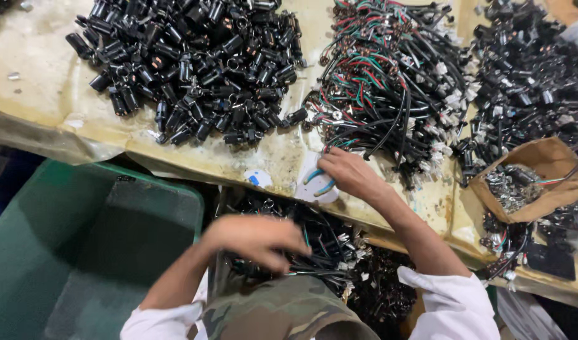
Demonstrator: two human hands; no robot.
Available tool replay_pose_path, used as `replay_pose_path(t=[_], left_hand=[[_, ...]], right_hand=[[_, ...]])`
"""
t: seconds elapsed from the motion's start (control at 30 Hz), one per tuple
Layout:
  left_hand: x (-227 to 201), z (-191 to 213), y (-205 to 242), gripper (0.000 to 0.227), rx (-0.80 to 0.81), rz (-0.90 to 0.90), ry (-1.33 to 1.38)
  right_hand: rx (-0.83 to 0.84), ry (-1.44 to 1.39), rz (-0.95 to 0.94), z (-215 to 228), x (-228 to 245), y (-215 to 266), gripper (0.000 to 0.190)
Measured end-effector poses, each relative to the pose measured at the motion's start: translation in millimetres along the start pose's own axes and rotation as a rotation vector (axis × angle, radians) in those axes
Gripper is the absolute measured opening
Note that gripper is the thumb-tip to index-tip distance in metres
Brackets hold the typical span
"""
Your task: The person repeatedly picks up small black cylindrical components with attached wires from a table, uses blue-handled shears to cut the wires, and drops the components into a green bin. The person continues this repetitive cutting and sorting process for the duration of the clip.
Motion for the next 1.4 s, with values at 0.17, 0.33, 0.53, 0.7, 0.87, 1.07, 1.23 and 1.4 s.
replay_pose_path(t=[0.17, 0.33, 0.53, 0.7, 0.87, 1.07, 1.23, 1.4], left_hand=[[109.6, 66.7, -40.6, 0.032, -0.932, 0.48, -0.501], [161.8, 68.1, -64.2, 0.024, -0.55, 0.803, -0.792], [86.9, 52.2, -30.8, 0.043, -1.084, 0.373, -0.336], [43.9, 37.6, -22.1, 0.047, -1.027, 0.261, -0.067], [44.4, 3.9, -21.9, 0.045, -0.841, 0.344, 0.455], [42.7, -21.6, -16.2, 0.052, -0.833, 0.244, 0.699], [41.2, -38.0, -14.1, 0.034, -0.718, 0.539, 0.541], [25.1, -60.7, -10.2, 0.039, -0.716, 0.399, 0.954]], right_hand=[[-0.127, -0.161, -0.138, -7.0, 26.3, 6.3, 0.032], [-0.027, -0.362, -0.419, -30.2, 36.6, 6.1, 0.028], [-0.232, -0.333, -0.493, -40.2, 28.1, 16.8, 0.053], [-0.157, -0.135, -0.582, -46.6, 21.1, 11.5, 0.048], [-0.31, -0.153, -0.455, -47.2, 21.8, 18.4, 0.04], [-0.544, -0.598, -0.447, -0.1, 21.4, 31.4, 0.017], [-0.991, -1.266, 0.092, 90.5, 57.5, 92.8, 0.018], [-0.57, -0.629, -0.149, 55.2, 89.4, 84.1, 0.029]])
Point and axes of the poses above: each hand's wrist, its own y-axis away from the middle knuckle, its own z-axis out of the back of the hand, x = y × z, the point moved 3 cm from there along -y, towards the middle knuckle, and after that the axes turned 10 degrees about -y, right-handed, at the moved point
